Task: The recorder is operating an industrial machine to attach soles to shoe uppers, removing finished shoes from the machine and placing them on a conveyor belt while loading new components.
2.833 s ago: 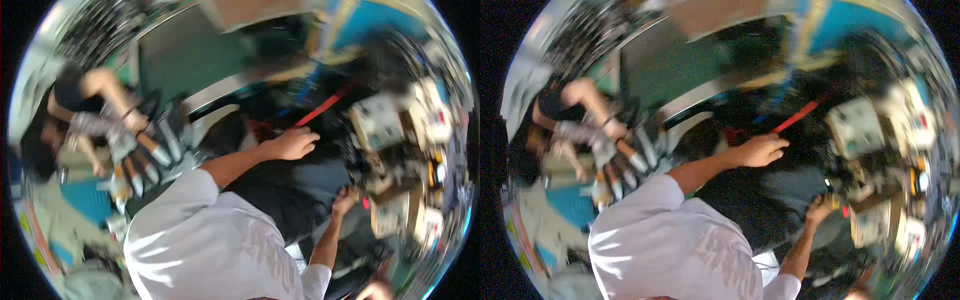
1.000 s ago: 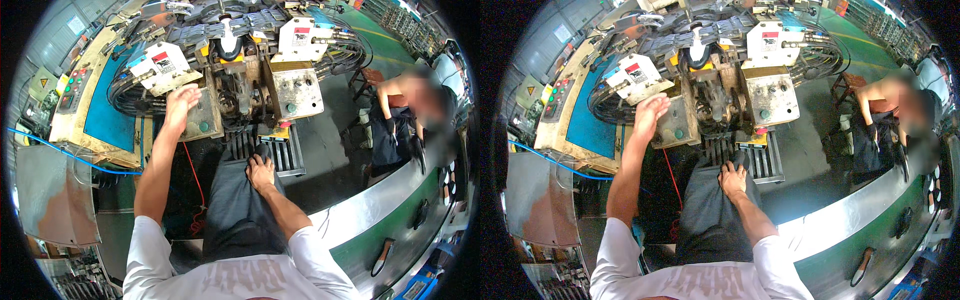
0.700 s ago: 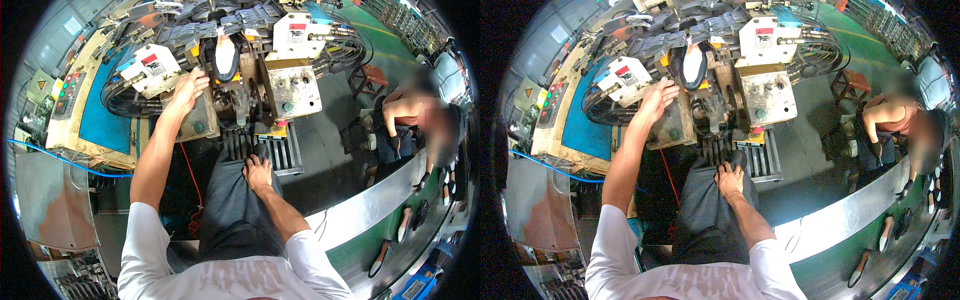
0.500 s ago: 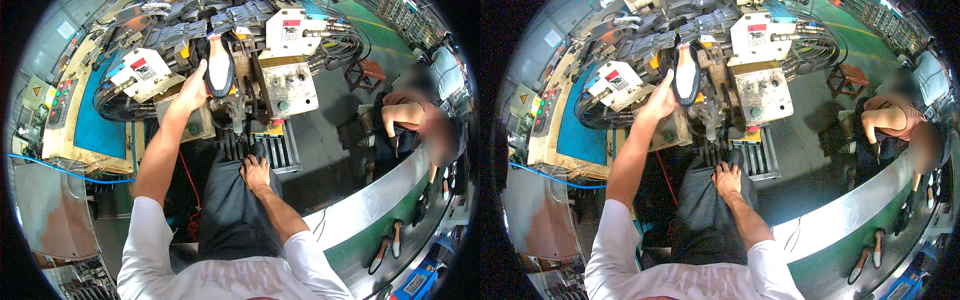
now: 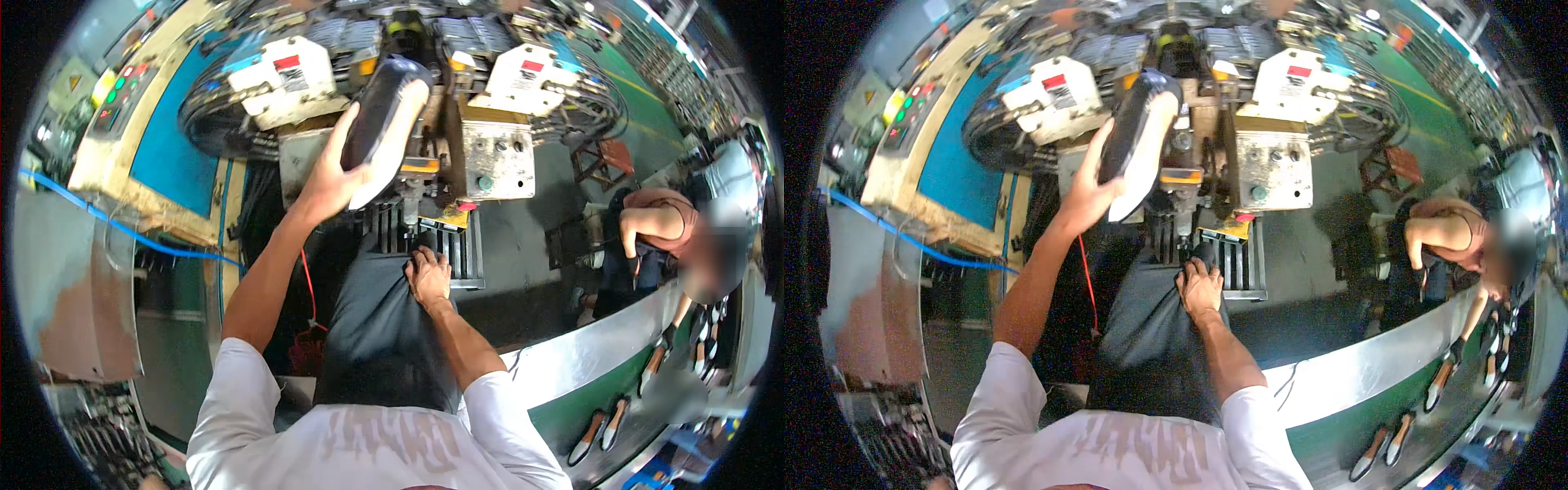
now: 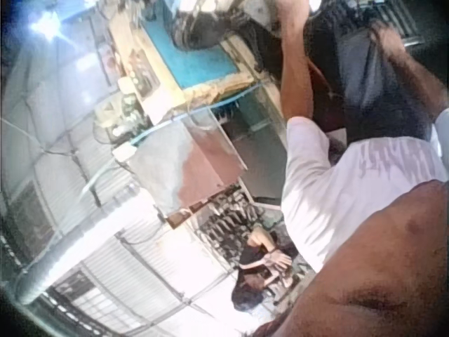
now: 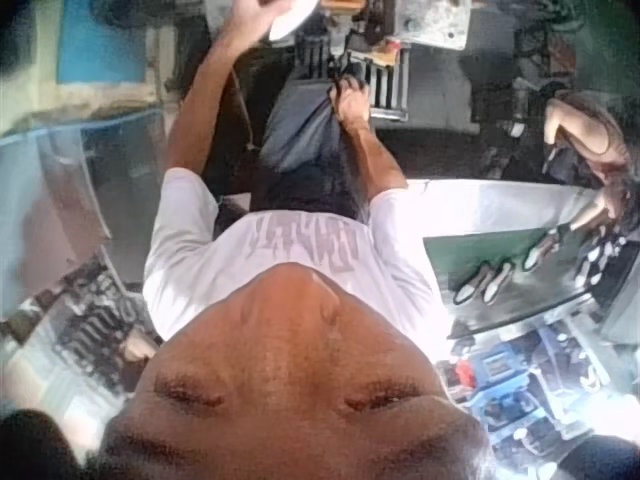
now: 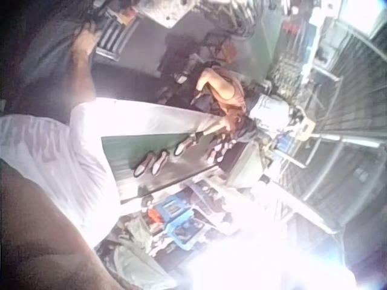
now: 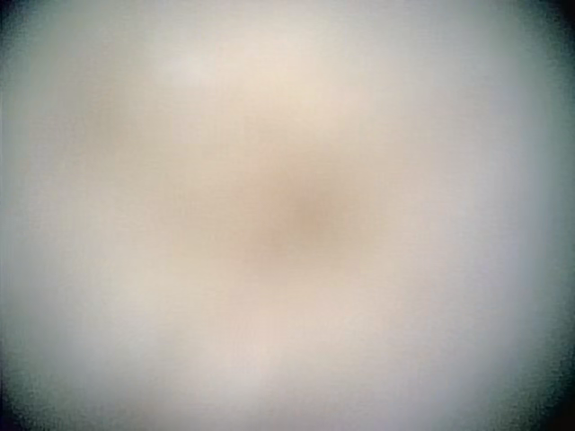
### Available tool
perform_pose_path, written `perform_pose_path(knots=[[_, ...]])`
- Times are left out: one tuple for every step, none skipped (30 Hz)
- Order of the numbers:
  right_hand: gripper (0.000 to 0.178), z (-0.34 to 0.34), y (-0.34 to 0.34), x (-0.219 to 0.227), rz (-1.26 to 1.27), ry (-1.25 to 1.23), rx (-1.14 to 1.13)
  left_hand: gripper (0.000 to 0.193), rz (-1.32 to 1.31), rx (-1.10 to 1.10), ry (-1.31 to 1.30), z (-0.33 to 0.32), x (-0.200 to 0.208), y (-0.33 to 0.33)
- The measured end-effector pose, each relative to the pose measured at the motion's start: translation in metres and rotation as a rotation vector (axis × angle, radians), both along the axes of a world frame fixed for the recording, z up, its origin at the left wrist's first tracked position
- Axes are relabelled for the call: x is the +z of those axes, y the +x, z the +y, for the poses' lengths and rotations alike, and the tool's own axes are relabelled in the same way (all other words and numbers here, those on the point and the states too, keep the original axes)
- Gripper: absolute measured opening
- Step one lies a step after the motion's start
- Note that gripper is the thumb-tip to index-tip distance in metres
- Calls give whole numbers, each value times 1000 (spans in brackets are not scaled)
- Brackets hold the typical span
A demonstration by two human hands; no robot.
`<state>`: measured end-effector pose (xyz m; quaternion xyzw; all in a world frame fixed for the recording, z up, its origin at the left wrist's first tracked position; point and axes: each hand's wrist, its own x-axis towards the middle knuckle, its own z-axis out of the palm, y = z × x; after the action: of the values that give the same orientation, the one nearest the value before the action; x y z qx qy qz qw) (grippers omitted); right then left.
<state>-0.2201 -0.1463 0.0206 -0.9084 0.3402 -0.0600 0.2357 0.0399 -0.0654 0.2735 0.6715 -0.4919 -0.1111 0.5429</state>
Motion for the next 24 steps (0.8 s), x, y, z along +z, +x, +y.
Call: perform_pose_path(knots=[[41, 2, 2, -3, 17, -12, -4, 102, -86, 18, 10, 30, 10, -15], [42, 5, 6, -1, 20, 3, 17, 106, -171, 53, 32, 64, 18, -29], [42, 6, 5, -3, 6, -26, 47, 107, -158, 79, 76, 95, 19, -44], [42, 6, 5, -5, -9, -53, 78, 107, -161, 140, 149, 121, 23, -58], [43, 0, 2, -13, -23, -102, 96, 107, -155, 181, 170, 143, 21, -70], [44, -6, -2, -21, -38, -153, 106, 106, -147, 211, 188, 162, 17, -80], [44, 8, 3, -12, -51, -145, 132, 107, -96, 267, 205, 190, 13, -88], [46, 10, 2, -13, -97, -199, 152, 107, -77, 302, 208, 208, 9, -97], [48, 12, 4, -12, -146, -217, 175, 107, 29, 349, 187, 223, 1, -107], [50, 16, 9, -11, -197, -235, 192, 108, 135, 389, 161, 236, -8, -114], [56, 43, 31, 15, -248, 272, 196, 107, 228, 460, 155, 258, -22, -122], [59, 95, 51, 67, -407, 816, 155, 107, 255, 520, 165, 279, -36, -132], [67, 116, 63, 85, -489, 990, 220, 107, 343, 565, 139, 283, -43, -138], [75, 152, 73, 129, -525, 1111, 304, 106, 431, 629, 123, 292, -54, -146], [83, 177, 83, 147, -551, 1140, 378, 106, 443, 645, 119, 297, -63, -154], [81, 202, 92, 169, -569, 1214, 415, 106, 432, 671, 95, 300, -73, -163], [78, 220, 98, 176, -532, 1170, 413, 106, 414, 692, 74, 304, -76, -169], [75, 234, 102, 179, -496, 1127, 415, 106, 427, 705, 62, 309, -77, -177], [68, 238, 102, 172, -373, 1069, 386, 106, 448, 727, 79, 321, -76, -185], [68, 245, 102, 170, -359, 1075, 417, 107, 466, 759, 94, 333, -72, -189], [64, 251, 99, 171, -383, 1129, 522, 107, 468, 787, 83, 343, -73, -195], [60, 256, 97, 170, -406, 1186, 629, 106, 408, 831, 96, 354, -77, -202], [58, 258, 95, 168, -333, 1312, 699, 106, 350, 874, 116, 366, -80, -212], [60, 260, 97, 160, -321, 1345, 790, 106, 348, 903, 113, 381, -85, -220]])
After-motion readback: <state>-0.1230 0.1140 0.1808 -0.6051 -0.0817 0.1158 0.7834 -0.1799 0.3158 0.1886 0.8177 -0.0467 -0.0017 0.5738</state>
